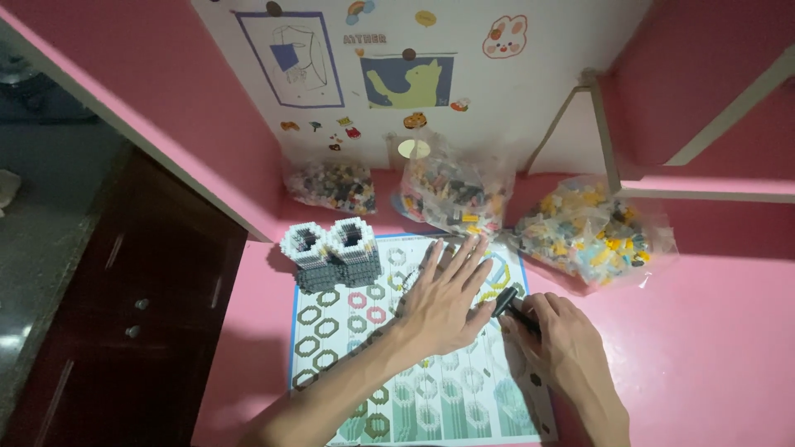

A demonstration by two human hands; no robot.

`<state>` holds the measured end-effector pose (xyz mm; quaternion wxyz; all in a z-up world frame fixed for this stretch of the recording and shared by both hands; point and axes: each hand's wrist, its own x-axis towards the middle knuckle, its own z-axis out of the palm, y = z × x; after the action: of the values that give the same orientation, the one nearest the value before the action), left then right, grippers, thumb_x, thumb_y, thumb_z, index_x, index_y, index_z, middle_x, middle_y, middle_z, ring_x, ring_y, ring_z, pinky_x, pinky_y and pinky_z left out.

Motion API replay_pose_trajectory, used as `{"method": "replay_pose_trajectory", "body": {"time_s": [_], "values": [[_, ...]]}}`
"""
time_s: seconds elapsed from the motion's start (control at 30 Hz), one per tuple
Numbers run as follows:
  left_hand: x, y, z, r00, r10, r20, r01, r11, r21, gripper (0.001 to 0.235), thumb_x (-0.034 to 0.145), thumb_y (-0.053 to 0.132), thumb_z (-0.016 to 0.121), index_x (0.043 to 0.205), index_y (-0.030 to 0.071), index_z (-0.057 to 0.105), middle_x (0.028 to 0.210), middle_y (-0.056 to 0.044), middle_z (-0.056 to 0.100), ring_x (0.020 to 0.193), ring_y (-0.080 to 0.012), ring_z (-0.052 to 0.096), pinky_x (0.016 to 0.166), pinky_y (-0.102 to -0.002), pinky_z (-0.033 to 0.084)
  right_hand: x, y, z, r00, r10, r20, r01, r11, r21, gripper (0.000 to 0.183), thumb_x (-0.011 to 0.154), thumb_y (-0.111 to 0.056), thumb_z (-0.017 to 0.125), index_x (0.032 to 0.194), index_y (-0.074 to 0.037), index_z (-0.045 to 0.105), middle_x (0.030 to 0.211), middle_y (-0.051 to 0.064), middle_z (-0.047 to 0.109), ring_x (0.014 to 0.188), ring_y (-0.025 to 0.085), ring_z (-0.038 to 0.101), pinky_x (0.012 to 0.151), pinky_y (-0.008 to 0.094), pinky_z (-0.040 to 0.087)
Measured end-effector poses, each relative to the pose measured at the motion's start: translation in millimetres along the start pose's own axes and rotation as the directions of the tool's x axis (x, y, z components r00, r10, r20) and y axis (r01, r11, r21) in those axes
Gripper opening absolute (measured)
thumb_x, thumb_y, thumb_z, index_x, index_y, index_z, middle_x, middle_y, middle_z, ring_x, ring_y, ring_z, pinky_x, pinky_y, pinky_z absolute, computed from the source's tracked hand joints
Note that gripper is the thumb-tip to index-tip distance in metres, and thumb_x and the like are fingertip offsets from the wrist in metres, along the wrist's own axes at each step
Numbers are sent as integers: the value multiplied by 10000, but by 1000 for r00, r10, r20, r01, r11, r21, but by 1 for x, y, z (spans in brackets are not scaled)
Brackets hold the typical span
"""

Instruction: Assembling a small figure using interlocking plastic blocks and a small plastic hammer for securing pieces.

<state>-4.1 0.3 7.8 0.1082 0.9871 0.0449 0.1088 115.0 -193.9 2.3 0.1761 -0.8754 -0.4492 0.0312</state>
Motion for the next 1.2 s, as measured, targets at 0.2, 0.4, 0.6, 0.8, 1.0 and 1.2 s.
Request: {"method": "replay_pose_trajectory", "body": {"time_s": [0.2, 0.4, 0.6, 0.8, 1.0, 1.2], "values": [[0, 0, -1, 1000, -7, 9, 8, 1000, -21, 708, 1090, 486, 235, 1629, 45, 366, 1774, -175, 155, 1663, -296, 80, 1312, -614, 18, 1, -1, -1, 1000, 5, 1, -5, 1000, -1, 326, 949, -489, 707, 985, -168, 667, 886, 14, 704, 851, 280, 664, 705, 437, 533], [1, 0, -2, 1000, -9, 11, 10, 999, -33, 705, 1091, 487, 237, 1630, 50, 365, 1777, -170, 144, 1664, -294, 68, 1312, -610, 4, 1, 2, 2, 1000, -2, -4, 2, 1000, 10, 317, 953, -474, 705, 995, -162, 673, 906, 12, 722, 853, 272, 679, 713, 424, 551], [1, 0, -1, 1000, -9, 13, 10, 1000, -23, 711, 1091, 494, 227, 1632, 51, 356, 1774, -170, 144, 1664, -297, 70, 1310, -620, -1, 0, 2, 1, 1000, -10, -3, 10, 1000, 5, 325, 951, -483, 708, 1009, -164, 674, 919, 12, 731, 859, 272, 681, 701, 423, 553], [1, 0, -2, 999, -14, 40, 15, 999, -36, 713, 1091, 497, 221, 1637, 53, 339, 1776, -170, 121, 1662, -296, 53, 1306, -619, -16, 1, 2, 2, 1000, -16, -2, 16, 1000, -26, 334, 962, -499, 690, 989, -168, 657, 892, 11, 705, 841, 270, 669, 693, 425, 540], [0, 0, -3, 1000, -14, 12, 15, 998, -54, 712, 1096, 500, 213, 1637, 59, 354, 1781, -164, 115, 1666, -287, 51, 1309, -613, -16, 1, -3, -4, 998, 35, 49, -34, 999, -18, 339, 965, -507, 682, 962, -169, 655, 879, 18, 703, 851, 289, 666, 710, 441, 533], [-4, 5, -4, 976, 89, -198, -106, 991, -77, 723, 1093, 507, 366, 1581, -18, 463, 1719, -256, 323, 1634, -371, 261, 1323, -646, 146, -4, 5, -1, 997, 1, 75, 1, 999, -34, 318, 958, -456, 698, 1090, -171, 644, 933, 12, 706, 848, 271, 667, 691, 407, 534]]}}
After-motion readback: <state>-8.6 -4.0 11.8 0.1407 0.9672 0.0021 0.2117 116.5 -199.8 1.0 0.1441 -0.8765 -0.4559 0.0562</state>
